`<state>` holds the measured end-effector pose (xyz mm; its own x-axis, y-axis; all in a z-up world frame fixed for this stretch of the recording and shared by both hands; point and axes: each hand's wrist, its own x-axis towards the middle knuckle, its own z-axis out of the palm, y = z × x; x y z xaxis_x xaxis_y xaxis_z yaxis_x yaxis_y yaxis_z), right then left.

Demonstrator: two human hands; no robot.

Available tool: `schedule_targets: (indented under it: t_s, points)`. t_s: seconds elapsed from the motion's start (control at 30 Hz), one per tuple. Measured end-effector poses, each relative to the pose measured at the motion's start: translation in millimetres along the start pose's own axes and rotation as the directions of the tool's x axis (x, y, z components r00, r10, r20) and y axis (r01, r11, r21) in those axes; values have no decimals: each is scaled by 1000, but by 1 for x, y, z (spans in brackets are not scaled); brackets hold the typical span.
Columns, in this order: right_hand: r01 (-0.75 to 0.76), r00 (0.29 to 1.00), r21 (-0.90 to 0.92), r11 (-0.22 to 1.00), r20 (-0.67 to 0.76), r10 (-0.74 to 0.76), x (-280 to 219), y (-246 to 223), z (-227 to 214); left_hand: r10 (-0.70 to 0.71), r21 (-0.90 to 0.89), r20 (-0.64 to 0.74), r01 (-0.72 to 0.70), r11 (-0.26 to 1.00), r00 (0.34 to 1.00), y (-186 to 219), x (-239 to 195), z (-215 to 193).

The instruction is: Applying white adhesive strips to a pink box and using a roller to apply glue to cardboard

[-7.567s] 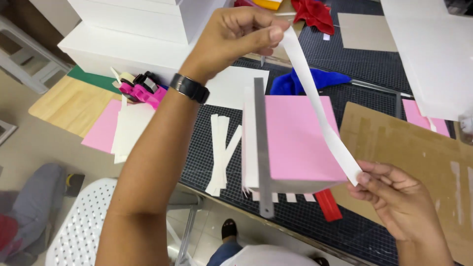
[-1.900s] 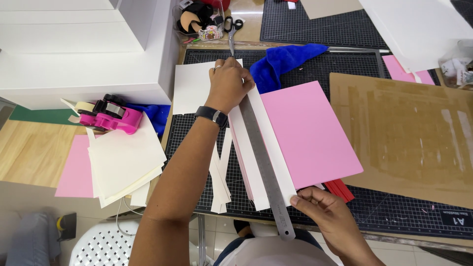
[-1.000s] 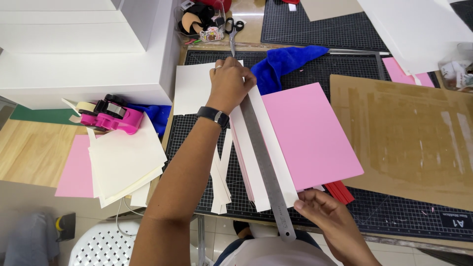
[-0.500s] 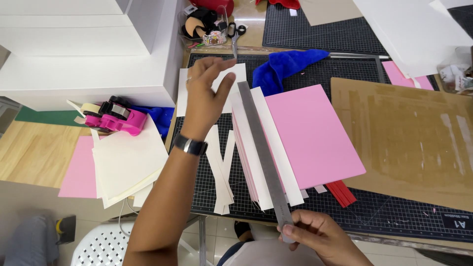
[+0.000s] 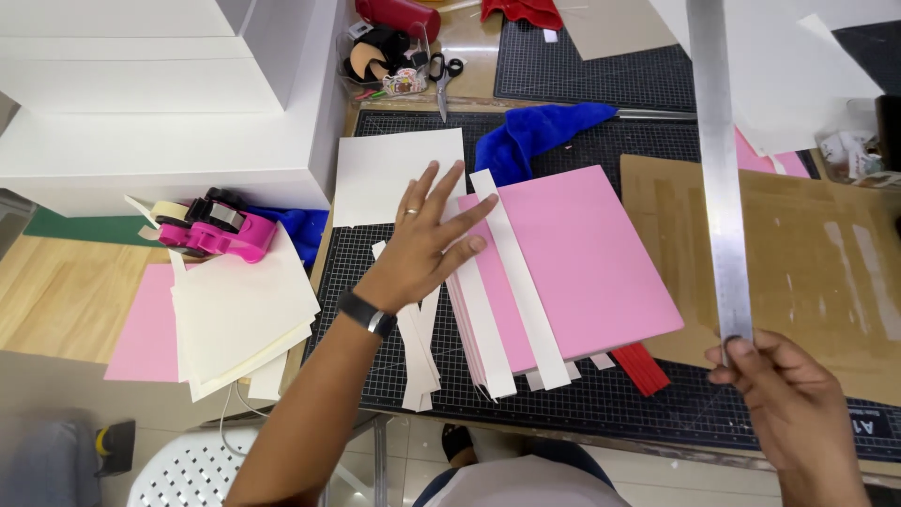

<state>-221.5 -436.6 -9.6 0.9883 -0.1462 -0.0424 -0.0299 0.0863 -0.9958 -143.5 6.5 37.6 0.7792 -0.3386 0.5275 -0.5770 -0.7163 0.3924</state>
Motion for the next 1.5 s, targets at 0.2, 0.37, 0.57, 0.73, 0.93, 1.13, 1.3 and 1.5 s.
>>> schedule_targets:
  t_s: [0.2,0.37,0.57,0.73,0.93,1.13,1.3,1.5]
  points:
    - [-66,997,-11,998,-31,65,69,107,-50,14,125,236,-44,991,972,-17,23,3]
    - [-427,903,-56,902,-78,422,78,131,-40,8,219,373,-96,971,928,18,8,0]
    - [-310,944,-613,727,-111,309,75,104,-23,122,213,351,-206,955,928,73,-25,-3]
    - [-60,996,-982,177,-47,74,76,133,-43,176,35,343,-200,979,923,123,-49,-5]
    - [392,913,-899,198,354,-201,65,145,-17,109,-380,111,-59,923,988,152,-55,-15]
    - [360,924,-930,73,345,-162,76,176,-5,-612,-727,-39,398,560,790,128,-55,-24]
    - [289,954,-954,74,281,-104,80,189,-10,-347,-515,-13,291,806,938,124,-52,-10]
    - [180,980,-967,180,191,48,79,169,0,-37,-127,92,48,991,995,118,-42,5]
